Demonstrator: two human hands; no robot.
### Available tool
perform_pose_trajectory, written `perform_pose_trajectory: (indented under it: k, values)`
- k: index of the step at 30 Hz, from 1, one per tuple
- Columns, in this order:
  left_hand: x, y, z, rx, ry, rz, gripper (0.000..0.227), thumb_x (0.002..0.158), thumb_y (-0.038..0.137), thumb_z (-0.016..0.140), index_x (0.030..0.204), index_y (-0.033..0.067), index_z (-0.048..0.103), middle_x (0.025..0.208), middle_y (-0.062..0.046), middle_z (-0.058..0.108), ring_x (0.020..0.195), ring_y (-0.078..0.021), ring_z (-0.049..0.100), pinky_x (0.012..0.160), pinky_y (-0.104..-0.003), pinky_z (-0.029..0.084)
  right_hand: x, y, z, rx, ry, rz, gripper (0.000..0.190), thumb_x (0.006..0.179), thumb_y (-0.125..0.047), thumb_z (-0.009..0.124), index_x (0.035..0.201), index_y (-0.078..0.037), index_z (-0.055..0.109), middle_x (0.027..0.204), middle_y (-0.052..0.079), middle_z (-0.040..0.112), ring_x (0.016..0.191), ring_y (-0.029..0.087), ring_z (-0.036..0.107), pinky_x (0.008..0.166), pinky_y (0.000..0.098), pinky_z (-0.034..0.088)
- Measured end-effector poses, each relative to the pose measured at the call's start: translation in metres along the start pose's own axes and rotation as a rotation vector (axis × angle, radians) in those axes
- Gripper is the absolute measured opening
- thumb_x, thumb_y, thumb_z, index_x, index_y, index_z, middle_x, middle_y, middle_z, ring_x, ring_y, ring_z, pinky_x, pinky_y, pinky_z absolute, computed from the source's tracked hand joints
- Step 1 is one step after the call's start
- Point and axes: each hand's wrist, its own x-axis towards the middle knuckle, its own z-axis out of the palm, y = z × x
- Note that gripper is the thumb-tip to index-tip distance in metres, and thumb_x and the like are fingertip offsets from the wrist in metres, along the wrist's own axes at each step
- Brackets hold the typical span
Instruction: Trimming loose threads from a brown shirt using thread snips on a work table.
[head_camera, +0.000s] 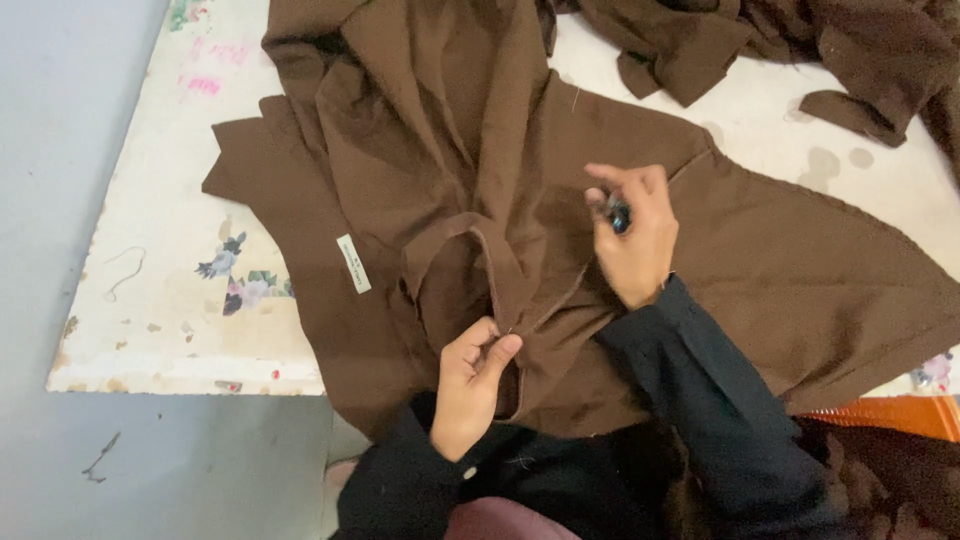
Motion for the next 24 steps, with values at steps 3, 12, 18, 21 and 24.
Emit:
perform_pose_trajectory:
  k: [3, 12, 18, 21, 24]
  values:
    - [-0.010, -0.015, -0.003, 0.050, 0.068, -0.005, 0.033, 0.088, 0.029, 0.047, 0.062, 0.0131, 0.034, 0.060, 0.007, 0.028, 0.057, -0.0049, 0.028, 0.054, -0.020, 0.024, -0.006, -0.012, -0.012, -0.049, 0.066, 0.014, 0.020, 0.089, -0.008, 0.045, 0.104, -0.007, 0.058, 0.090, 0.008, 0.041, 0.082, 0.020, 0.045, 0.077, 0.0313, 0.038]
    - [-0.016, -0.020, -0.011, -0.063, 0.132, 0.147, 0.028, 0.088, 0.031, 0.044, 0.068, 0.0119, 0.045, 0.066, 0.004, 0.040, 0.065, -0.0081, 0.039, 0.065, -0.021, 0.032, -0.095, -0.084, -0.029, 0.715, -0.427, 0.510, 0.059, 0.081, -0.058, 0.036, 0.103, -0.006, 0.051, 0.067, -0.001, 0.046, 0.048, 0.005, 0.036, 0.039, 0.0171, 0.028]
    - [-0.015, -0.022, -0.010, -0.300, 0.096, 0.202, 0.023, 0.087, 0.019, 0.044, 0.066, 0.0107, 0.047, 0.075, -0.003, 0.049, 0.071, -0.0124, 0.045, 0.068, -0.025, 0.035, -0.115, -0.089, -0.012, 0.884, -0.669, 0.759, 0.038, 0.085, -0.041, 0.035, 0.097, -0.007, 0.047, 0.066, 0.003, 0.038, 0.048, 0.008, 0.026, 0.043, 0.0198, 0.021]
    - [-0.014, -0.025, -0.010, -0.349, 0.086, 0.197, 0.023, 0.087, 0.017, 0.045, 0.065, 0.0096, 0.045, 0.076, -0.004, 0.052, 0.067, -0.0118, 0.046, 0.064, -0.024, 0.038, -0.114, -0.086, -0.005, 0.873, -0.633, 0.803, 0.030, 0.087, -0.032, 0.038, 0.096, -0.007, 0.050, 0.062, 0.002, 0.037, 0.047, 0.008, 0.026, 0.043, 0.0195, 0.022]
    - [-0.016, -0.027, -0.011, -0.345, 0.064, 0.192, 0.022, 0.087, 0.016, 0.045, 0.065, 0.0094, 0.045, 0.081, -0.006, 0.056, 0.071, -0.0124, 0.049, 0.069, -0.025, 0.039, -0.117, -0.084, 0.001, 0.910, -0.554, 0.791, 0.026, 0.087, -0.029, 0.041, 0.093, -0.006, 0.053, 0.057, 0.001, 0.034, 0.046, 0.007, 0.025, 0.040, 0.0186, 0.019]
